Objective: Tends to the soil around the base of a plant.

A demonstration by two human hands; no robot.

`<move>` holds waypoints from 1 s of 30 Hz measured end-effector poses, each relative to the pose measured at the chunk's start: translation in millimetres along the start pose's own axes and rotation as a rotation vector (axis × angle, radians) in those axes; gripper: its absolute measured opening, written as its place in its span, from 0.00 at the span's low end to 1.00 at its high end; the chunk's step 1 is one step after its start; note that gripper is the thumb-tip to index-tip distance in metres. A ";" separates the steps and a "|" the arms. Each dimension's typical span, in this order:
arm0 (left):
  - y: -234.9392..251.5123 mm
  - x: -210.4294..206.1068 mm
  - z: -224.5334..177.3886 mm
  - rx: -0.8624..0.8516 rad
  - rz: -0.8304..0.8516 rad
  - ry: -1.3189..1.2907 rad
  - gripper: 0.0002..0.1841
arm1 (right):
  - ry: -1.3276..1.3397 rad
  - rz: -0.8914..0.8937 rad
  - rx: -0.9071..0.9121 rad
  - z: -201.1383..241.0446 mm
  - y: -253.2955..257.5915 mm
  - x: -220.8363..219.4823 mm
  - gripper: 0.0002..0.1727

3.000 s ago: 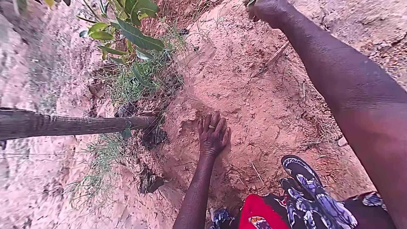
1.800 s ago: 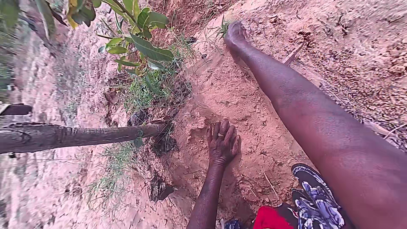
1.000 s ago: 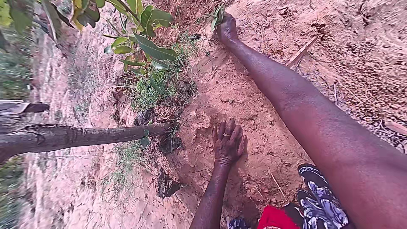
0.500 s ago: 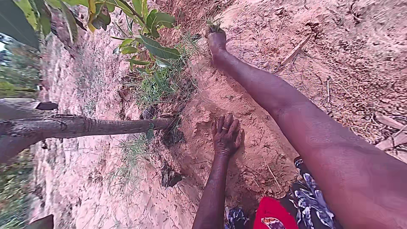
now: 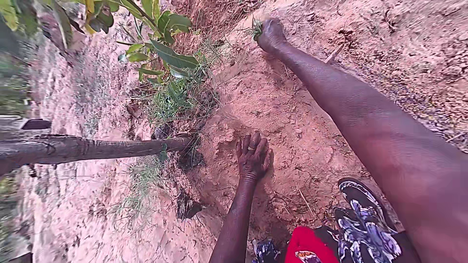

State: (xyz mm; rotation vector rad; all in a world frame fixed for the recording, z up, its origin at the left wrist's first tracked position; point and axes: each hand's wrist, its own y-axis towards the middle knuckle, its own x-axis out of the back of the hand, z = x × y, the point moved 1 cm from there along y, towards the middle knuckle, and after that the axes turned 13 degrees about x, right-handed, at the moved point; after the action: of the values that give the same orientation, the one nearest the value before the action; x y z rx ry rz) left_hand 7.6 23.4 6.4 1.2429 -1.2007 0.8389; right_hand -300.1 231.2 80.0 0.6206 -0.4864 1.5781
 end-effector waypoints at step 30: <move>0.2 -2.1 2.2 -0.028 -0.072 -0.008 0.24 | -0.039 0.155 0.010 34.0 64.8 -73.8 0.32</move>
State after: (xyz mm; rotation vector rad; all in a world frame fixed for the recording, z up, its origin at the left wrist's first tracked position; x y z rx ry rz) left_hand 6.5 21.6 4.3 1.2600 -1.1633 0.7626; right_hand -357.7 146.6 61.6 0.6347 -0.5671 1.7188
